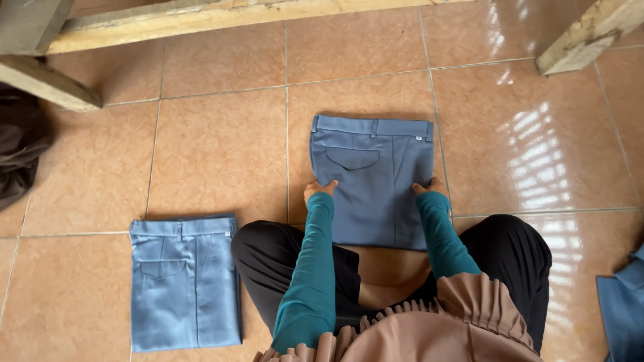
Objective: The person sits on a tiled floor and folds several pairs of light blue trousers by hand. They smooth the fabric, fold the legs together, and then fold the trousers into compact rectangles, stacking them as they finish.
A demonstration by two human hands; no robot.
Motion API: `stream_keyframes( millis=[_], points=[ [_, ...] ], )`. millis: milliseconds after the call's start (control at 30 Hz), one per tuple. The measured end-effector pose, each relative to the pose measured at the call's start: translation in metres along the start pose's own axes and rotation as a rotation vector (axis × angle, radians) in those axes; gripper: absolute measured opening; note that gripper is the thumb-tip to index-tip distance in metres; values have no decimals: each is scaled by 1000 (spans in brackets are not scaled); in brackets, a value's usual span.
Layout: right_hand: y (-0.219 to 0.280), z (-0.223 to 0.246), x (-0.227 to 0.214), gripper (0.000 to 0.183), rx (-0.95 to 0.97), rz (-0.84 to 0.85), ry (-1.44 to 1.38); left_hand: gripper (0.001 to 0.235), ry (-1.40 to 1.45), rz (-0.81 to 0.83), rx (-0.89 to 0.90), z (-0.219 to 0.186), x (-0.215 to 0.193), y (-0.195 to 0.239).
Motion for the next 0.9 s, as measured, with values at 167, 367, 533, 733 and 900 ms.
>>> stream_keyframes(
  millis=[167, 367, 533, 733, 900],
  points=[
    [14, 12, -30, 72, -62, 93, -36, 91, 67, -12, 40, -18, -30, 25],
    [109, 81, -78, 67, -148, 105, -171, 92, 152, -53, 137, -38, -76, 19],
    [150, 139, -60, 78, -197, 118, -230, 81, 183, -128, 201, -28, -157, 25],
    [212, 208, -9, 74, -412, 195, -364, 66, 213, -296, 140, 48, -240, -1],
    [306, 265, 53, 62, -514, 299, -485, 73, 254, -423, 87, 144, -319, 16]
  ],
)
Point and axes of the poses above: each hand's wrist, its own y-axis away from the middle knuckle, its own x-axis out of the palm, z = x × y, the point moved 2 cm from there along -y, towards the middle knuckle, and after that the axes turned 9 degrees about x, right-handed, at the moved point
